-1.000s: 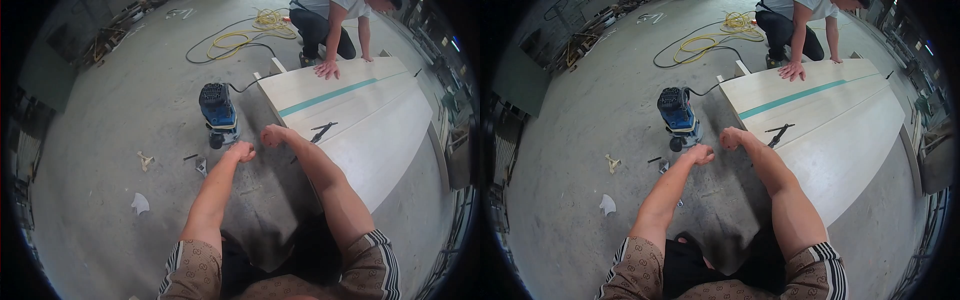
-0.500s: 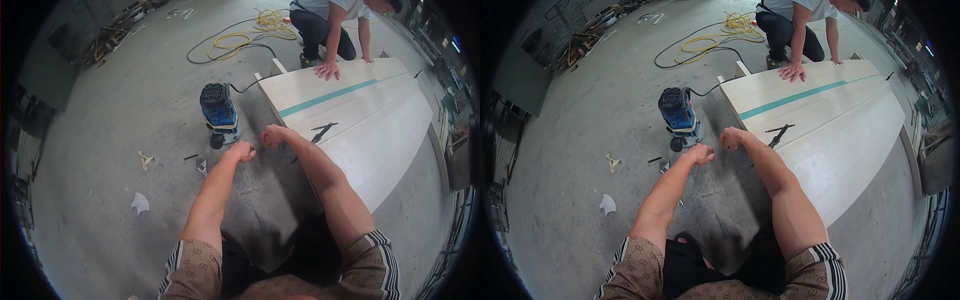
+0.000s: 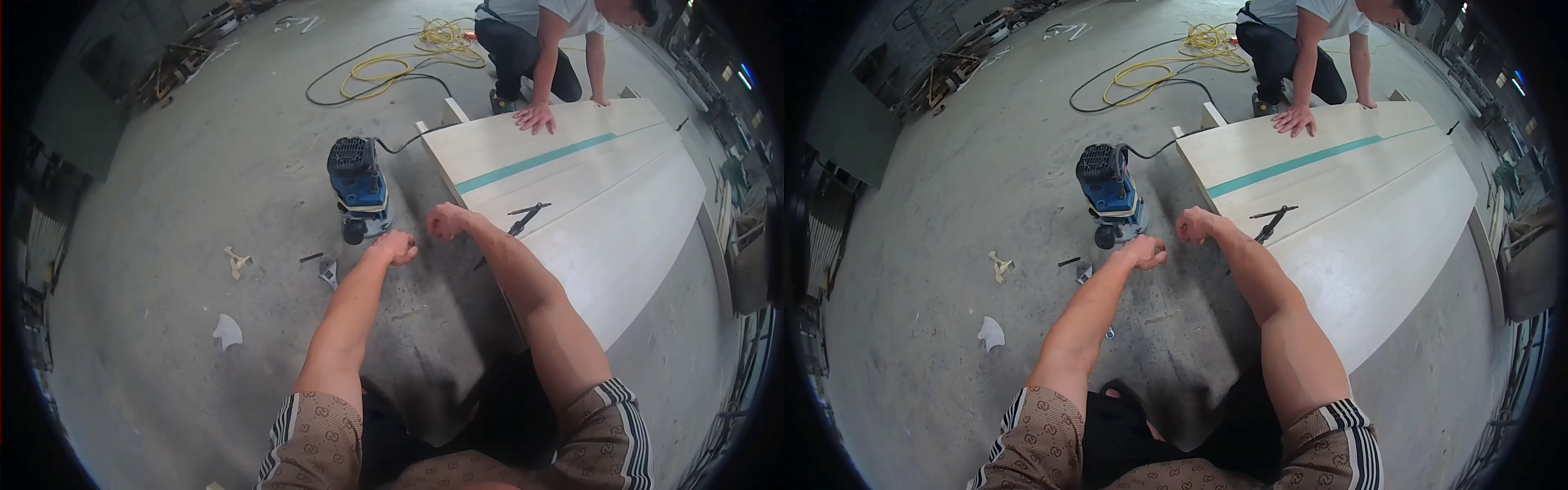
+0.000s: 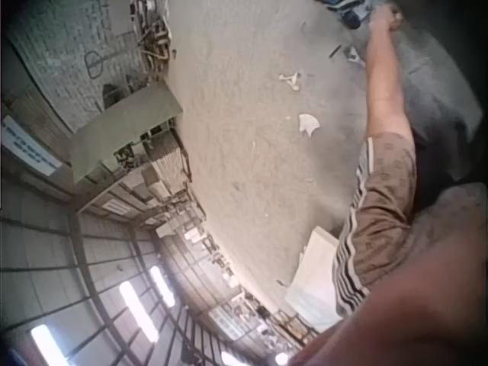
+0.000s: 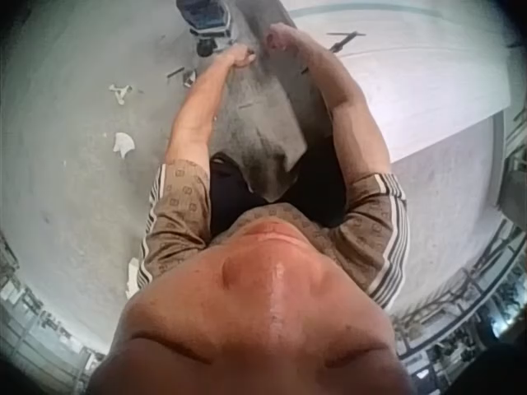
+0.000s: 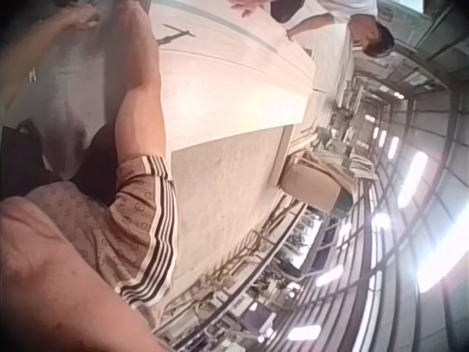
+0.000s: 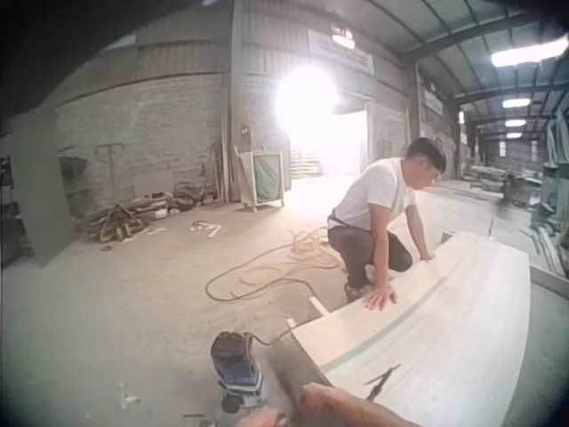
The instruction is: Disassembling and reassembling a wood router in a workshop setting.
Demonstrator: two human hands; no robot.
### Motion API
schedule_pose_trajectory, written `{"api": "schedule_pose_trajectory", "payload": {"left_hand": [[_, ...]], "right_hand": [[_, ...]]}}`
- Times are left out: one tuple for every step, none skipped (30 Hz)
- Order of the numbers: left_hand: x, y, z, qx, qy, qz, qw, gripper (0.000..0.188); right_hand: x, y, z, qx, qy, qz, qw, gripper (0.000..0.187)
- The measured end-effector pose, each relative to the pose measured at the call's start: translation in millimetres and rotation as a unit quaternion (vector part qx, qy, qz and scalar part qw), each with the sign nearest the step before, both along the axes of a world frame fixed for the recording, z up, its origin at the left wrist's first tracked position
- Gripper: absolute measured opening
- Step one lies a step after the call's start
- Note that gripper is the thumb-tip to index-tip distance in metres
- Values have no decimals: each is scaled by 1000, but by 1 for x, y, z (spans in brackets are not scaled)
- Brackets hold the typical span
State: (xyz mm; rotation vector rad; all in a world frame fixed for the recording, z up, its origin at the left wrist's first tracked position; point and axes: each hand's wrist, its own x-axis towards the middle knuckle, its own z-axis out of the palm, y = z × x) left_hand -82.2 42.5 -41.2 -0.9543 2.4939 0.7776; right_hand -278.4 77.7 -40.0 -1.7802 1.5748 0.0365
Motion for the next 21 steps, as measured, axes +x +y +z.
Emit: {"api": "schedule_pose_trajectory", "payload": {"left_hand": [[1,0,1,0,0,1,1000,39],[1,1,2,2,-2,0,1000,39],[0,2,4,3,-3,-2,1000,39],[-1,2,4,3,-2,-2,1000,39],[-3,2,3,2,-1,-6,1000,39],[-1,0,1,0,-3,-7,1000,40],[1,-1,0,0,-5,-4,1000,40],[4,-2,-2,0,-5,0,1000,40],[3,-2,-3,1,-3,0,1000,40],[1,-2,-3,1,-2,0,1000,40],[0,-2,-3,1,-1,-2,1000,40],[0,-2,-2,1,-1,-4,1000,40],[-1,-1,-2,1,-1,-5,1000,40],[-1,0,-1,-3,0,-5,1000,40],[-2,0,-1,-7,2,-5,1000,39],[-3,0,0,-7,2,-6,1000,39],[-5,0,0,-4,-3,-4,1000,38],[-2,0,1,-1,-11,1,1000,37],[0,-1,1,0,-14,3,1000,37],[3,-1,1,1,-17,6,1000,37],[1,-1,2,1,-16,4,1000,38]], "right_hand": [[2,0,1,6,1,-4,1000,29],[3,0,2,12,2,-8,1000,29],[1,0,2,12,4,-9,1000,29],[-1,1,0,1,5,-4,1000,28],[-3,1,-1,-11,7,2,1000,27],[0,1,1,-11,6,4,1000,27],[3,0,3,2,1,-8,1000,26],[7,-1,4,15,-4,-21,1000,25],[5,-1,2,15,-3,-22,1000,25],[4,0,-1,16,-15,-32,999,24],[2,0,-3,17,-27,-41,999,23],[1,-1,-4,18,-27,-42,999,23],[-1,-1,-5,16,-28,-42,999,24],[-2,-2,-6,15,-28,-43,999,24],[-3,-2,-7,15,-28,-44,999,24],[-5,-2,-8,-3,-9,-24,1000,24],[-7,-2,-9,-20,10,-5,1000,24],[-3,-3,-7,-19,8,-3,1000,24],[1,-5,-6,-18,20,-3,1000,24],[5,-6,-4,-17,32,-3,999,24],[1,-5,-6,-17,33,-5,999,24]]}}
